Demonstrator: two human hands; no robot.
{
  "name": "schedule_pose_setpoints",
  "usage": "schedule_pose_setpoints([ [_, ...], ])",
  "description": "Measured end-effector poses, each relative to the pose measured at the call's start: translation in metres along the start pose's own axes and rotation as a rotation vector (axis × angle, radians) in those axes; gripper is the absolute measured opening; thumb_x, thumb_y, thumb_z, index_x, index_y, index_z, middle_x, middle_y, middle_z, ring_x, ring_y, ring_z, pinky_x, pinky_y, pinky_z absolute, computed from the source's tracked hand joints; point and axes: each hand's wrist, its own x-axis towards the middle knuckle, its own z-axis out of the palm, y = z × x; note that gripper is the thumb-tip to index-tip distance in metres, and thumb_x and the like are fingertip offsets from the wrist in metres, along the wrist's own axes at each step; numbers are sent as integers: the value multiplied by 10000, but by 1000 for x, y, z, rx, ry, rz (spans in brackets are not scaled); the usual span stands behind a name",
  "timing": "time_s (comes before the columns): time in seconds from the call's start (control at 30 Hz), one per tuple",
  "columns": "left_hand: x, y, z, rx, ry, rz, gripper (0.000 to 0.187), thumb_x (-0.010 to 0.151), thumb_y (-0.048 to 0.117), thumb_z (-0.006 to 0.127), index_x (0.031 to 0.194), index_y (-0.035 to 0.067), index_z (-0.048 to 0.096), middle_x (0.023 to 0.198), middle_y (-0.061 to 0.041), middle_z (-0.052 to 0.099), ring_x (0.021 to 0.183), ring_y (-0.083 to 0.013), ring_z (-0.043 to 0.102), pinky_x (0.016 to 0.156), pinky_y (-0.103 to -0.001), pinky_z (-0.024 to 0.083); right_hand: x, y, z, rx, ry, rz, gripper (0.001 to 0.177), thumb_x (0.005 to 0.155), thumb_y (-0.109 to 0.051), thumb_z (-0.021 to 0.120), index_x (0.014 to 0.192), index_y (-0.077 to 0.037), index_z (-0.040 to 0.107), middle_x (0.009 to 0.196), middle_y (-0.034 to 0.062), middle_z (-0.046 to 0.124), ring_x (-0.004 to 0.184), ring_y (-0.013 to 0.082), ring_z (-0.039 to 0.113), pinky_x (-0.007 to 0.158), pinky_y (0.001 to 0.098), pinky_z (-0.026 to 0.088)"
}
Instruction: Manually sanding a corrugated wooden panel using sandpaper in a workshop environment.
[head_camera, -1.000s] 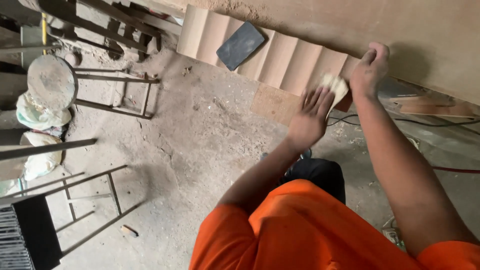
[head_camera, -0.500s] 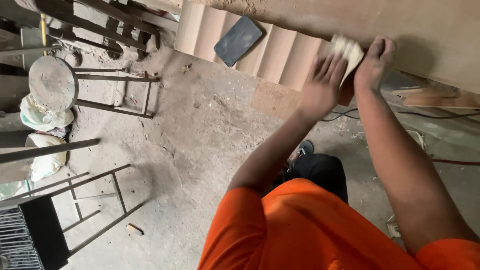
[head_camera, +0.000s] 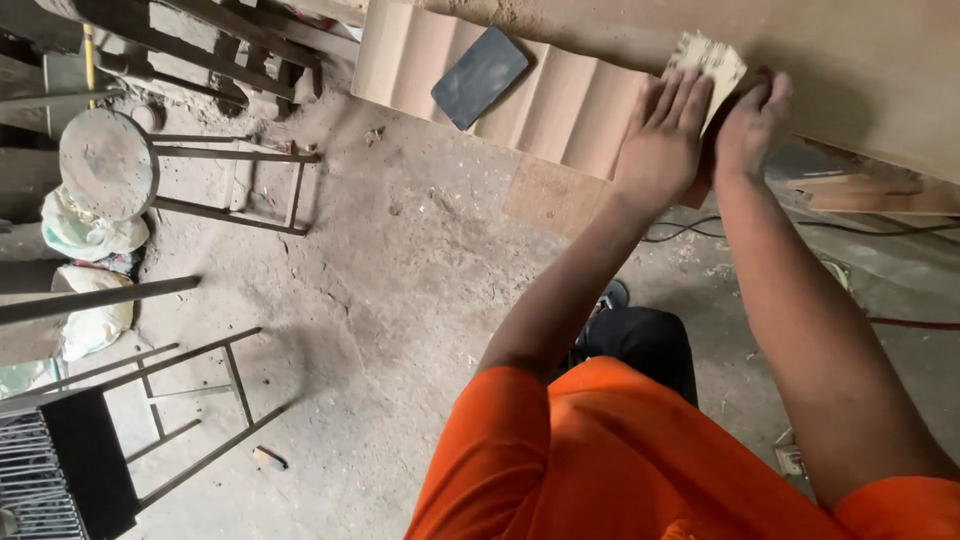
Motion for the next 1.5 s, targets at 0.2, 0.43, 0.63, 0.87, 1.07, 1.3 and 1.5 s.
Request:
schedule_pose_setpoints([
  [0.2,-94,11,-47,-216,-52,41,529,1045,85,471,1556,-5,369,1591,-226,477,1534,-404,438,1342,-572,249,-2,-12,0,-18,18,-62,192,1034,-129,490,1049,-59,668,979,129,697,856,270,654,777,377,516],
  [0.43,15,-6,5,17,-87,-5,550,1015,154,352,1558,77,397,1618,-132,478,1561,-277,420,1363,-484,170,3,27,10,-82,34,-41,176,1035,-147,453,1100,-102,611,973,133,732,849,247,689,804,367,508],
  [0.63,-94,2,-53,-188,-37,98,555,994,87,544,1522,-28,418,1550,-245,519,1492,-380,485,1308,-547,263,2,-10,-1,18,-26,-55,216,1000,-106,465,1033,-52,672,1001,110,665,888,246,633,815,359,502],
  [0.87,-5,-1,-13,-10,-173,-28,558,1019,163,315,1569,77,358,1641,-113,437,1582,-267,342,1363,-465,110,2,-8,-3,41,-72,-10,207,995,-81,410,1013,-63,616,978,162,736,859,289,697,787,376,535],
  [1.07,-69,1,-45,-108,-251,-34,595,1016,132,413,1598,45,325,1642,-155,418,1571,-312,354,1339,-576,132,2,-15,-4,-22,-56,-18,243,1002,-127,452,1077,-70,677,1048,122,742,933,264,687,826,361,521],
  [1.3,-26,-1,-33,110,-246,-67,579,1087,347,347,1613,108,304,1690,-63,353,1609,-226,256,1347,-482,85,-4,-27,-4,-9,-90,-60,244,1042,-135,420,1090,-52,645,1022,147,699,908,294,661,816,375,513],
  [1.5,-182,-3,-103,-92,-353,-182,406,1058,219,438,1416,97,585,1408,-110,656,1325,-260,612,1193,-554,293,-7,-47,-1,139,-111,-16,161,1049,-130,456,1078,-73,604,1000,104,632,864,240,609,770,353,498],
])
